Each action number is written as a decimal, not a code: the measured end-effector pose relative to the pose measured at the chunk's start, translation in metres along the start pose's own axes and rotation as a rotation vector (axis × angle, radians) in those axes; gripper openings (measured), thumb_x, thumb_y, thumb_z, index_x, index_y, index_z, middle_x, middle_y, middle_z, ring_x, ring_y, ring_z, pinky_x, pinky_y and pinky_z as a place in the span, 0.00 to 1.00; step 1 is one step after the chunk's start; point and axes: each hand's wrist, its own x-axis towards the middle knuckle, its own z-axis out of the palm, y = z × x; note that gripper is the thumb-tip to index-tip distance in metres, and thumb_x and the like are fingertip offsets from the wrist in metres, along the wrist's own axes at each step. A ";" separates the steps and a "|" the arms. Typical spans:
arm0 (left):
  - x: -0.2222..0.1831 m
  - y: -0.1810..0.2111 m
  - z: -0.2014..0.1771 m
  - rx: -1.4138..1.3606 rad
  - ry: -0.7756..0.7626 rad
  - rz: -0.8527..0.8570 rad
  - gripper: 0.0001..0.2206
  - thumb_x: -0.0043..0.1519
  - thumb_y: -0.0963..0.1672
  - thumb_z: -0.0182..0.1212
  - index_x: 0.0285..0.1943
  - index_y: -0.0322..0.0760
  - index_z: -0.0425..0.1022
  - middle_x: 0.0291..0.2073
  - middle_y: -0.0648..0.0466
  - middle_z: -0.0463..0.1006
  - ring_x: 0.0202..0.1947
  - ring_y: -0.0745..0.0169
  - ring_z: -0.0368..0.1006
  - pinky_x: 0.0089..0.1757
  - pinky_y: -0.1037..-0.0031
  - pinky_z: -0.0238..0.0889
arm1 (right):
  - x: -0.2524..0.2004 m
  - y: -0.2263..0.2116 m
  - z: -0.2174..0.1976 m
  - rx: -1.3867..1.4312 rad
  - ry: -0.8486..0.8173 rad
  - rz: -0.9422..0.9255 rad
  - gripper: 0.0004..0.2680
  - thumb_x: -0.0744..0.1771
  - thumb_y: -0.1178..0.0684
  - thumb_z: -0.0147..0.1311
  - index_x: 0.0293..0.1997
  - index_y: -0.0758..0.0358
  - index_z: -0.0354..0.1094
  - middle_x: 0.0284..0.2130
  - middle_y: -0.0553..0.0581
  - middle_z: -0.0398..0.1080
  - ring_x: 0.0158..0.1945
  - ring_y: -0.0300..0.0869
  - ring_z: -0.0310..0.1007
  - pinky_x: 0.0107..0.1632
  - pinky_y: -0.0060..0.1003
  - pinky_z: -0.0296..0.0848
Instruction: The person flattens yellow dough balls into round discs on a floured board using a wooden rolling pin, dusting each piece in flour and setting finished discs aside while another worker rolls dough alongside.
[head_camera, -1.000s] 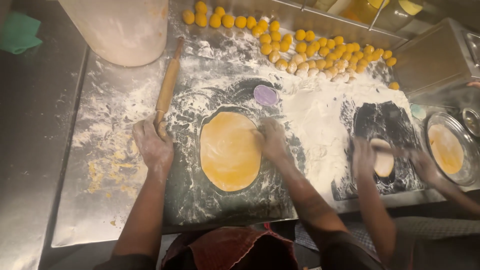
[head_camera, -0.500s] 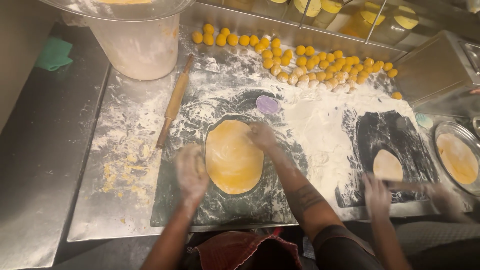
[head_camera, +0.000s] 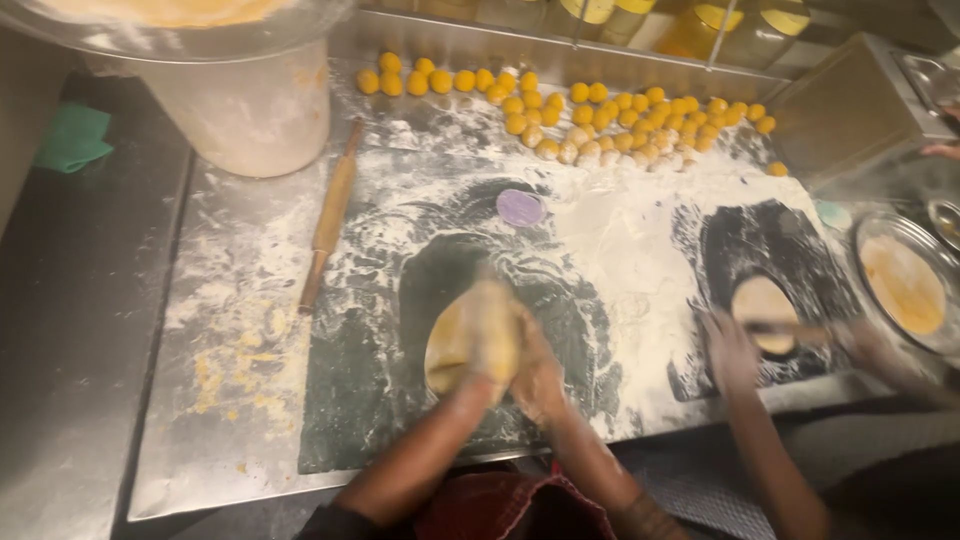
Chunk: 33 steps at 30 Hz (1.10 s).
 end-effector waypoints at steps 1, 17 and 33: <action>-0.020 0.010 0.037 0.132 -0.112 0.038 0.27 0.69 0.46 0.53 0.76 0.28 0.58 0.69 0.43 0.65 0.66 0.55 0.66 0.64 0.69 0.60 | -0.009 0.005 -0.013 -0.058 0.006 -0.008 0.13 0.69 0.51 0.51 0.60 0.63 0.65 0.54 0.59 0.68 0.58 0.44 0.69 0.58 0.43 0.70; -0.064 0.153 -0.043 0.807 -0.266 0.015 0.13 0.71 0.40 0.49 0.60 0.31 0.75 0.41 0.49 0.83 0.43 0.62 0.80 0.46 0.73 0.76 | 0.007 0.025 0.044 -0.921 0.004 -0.167 0.28 0.71 0.41 0.43 0.76 0.68 0.40 0.76 0.69 0.37 0.79 0.60 0.34 0.74 0.61 0.39; -0.028 0.205 -0.078 1.145 0.024 0.112 0.10 0.72 0.43 0.51 0.55 0.32 0.75 0.50 0.44 0.79 0.49 0.57 0.79 0.51 0.68 0.74 | 0.062 -0.017 0.028 -1.297 -0.325 0.051 0.35 0.68 0.28 0.40 0.79 0.60 0.34 0.76 0.71 0.29 0.79 0.61 0.26 0.74 0.65 0.29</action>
